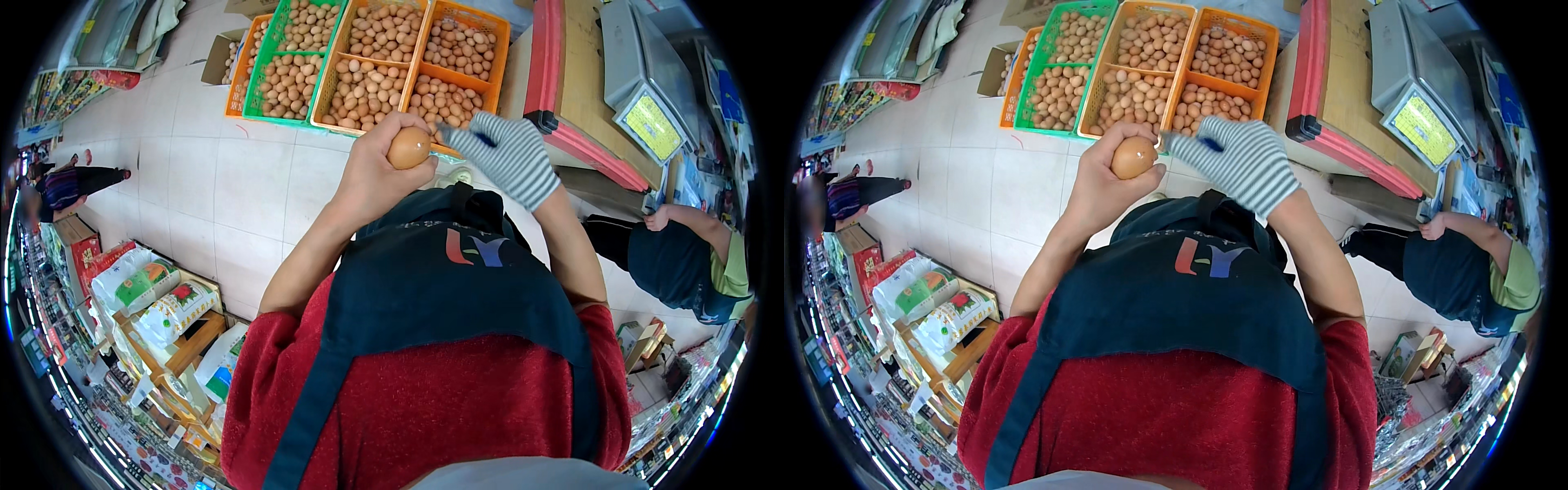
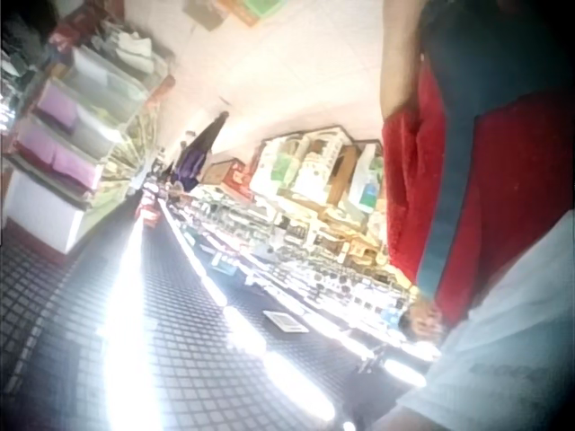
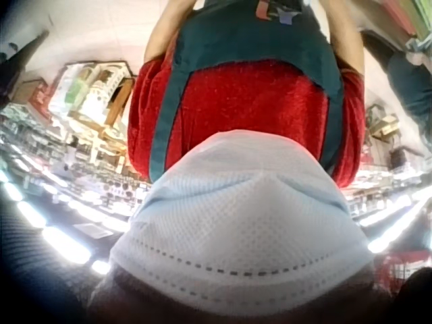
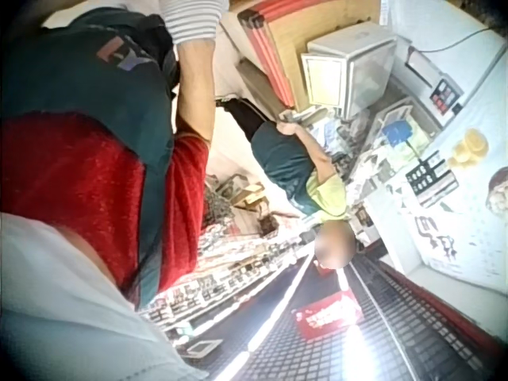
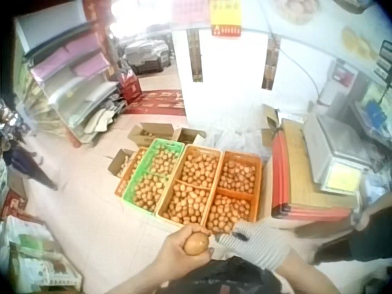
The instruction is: The person packs small dark items into a plastic bag from a cardboard box, then walks to an egg display. They pick up eggs one at a time, mark each with a pen, and place them on a counter. The person repeats this process for several eggs.
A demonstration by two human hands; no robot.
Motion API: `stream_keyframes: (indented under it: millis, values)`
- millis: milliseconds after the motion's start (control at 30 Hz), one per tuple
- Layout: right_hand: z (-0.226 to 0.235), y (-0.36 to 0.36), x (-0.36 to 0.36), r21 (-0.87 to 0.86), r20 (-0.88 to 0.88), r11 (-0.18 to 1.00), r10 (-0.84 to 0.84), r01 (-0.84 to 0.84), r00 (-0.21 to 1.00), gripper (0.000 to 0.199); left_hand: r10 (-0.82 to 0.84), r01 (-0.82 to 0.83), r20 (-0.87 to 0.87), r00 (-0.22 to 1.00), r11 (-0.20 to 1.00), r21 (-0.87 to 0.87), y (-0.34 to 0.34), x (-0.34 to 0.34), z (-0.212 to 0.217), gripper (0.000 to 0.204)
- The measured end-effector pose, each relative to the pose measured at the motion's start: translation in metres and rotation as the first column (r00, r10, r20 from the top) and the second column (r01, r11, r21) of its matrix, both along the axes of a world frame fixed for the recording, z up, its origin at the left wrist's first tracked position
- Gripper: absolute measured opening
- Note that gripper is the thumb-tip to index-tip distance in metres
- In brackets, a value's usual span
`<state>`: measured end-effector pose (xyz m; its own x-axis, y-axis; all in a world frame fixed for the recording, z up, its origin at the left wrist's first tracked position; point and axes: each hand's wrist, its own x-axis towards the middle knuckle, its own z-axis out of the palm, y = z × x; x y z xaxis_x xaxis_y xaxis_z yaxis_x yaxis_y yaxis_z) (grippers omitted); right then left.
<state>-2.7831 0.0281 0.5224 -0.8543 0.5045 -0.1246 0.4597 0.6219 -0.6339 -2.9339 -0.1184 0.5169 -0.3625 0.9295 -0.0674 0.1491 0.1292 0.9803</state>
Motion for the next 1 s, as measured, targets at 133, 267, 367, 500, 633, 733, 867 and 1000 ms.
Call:
stream_keyframes:
  millis: [133,267,367,500,633,733,867,1000]
  values:
    - [0.011,-0.016,-0.007,0.024,-0.113,0.998,0.063,-0.061,0.992,0.040,-0.052,0.053,-0.041,0.998,0.998,0.031,0.004,-0.003,-0.012,0.036]
    - [0.001,-0.005,0.003,0.035,-0.095,0.999,0.017,-0.014,0.995,0.043,-0.008,0.010,0.044,0.999,1.000,-0.026,0.009,0.005,-0.005,0.035]
    - [0.002,-0.005,-0.001,0.046,-0.126,0.999,0.027,-0.022,0.992,0.044,-0.012,0.012,0.007,1.000,0.999,0.035,0.016,0.003,-0.008,0.035]
    - [-0.002,0.008,0.005,-0.058,-0.025,0.993,-0.101,0.099,0.995,0.050,0.061,-0.063,0.113,0.992,0.998,0.010,0.023,0.003,-0.011,0.039]
    - [0.016,-0.015,0.000,-0.048,0.022,0.999,0.000,0.001,1.000,0.052,0.031,-0.037,0.095,0.995,0.998,0.057,0.025,0.009,-0.016,0.043]
    - [0.014,-0.018,-0.002,-0.036,-0.012,0.999,-0.016,0.015,1.000,0.055,-0.002,-0.001,0.061,0.998,0.999,0.049,0.026,0.013,-0.012,0.043]
    - [0.005,-0.015,0.002,-0.064,-0.039,0.997,-0.042,0.040,0.998,0.051,-0.046,0.043,0.025,0.999,0.995,0.088,0.025,0.010,-0.017,0.045]
    - [0.006,-0.012,0.006,-0.080,-0.006,0.995,-0.061,0.061,0.998,0.052,-0.034,0.031,0.130,0.991,0.999,0.025,0.023,0.004,-0.025,0.041]
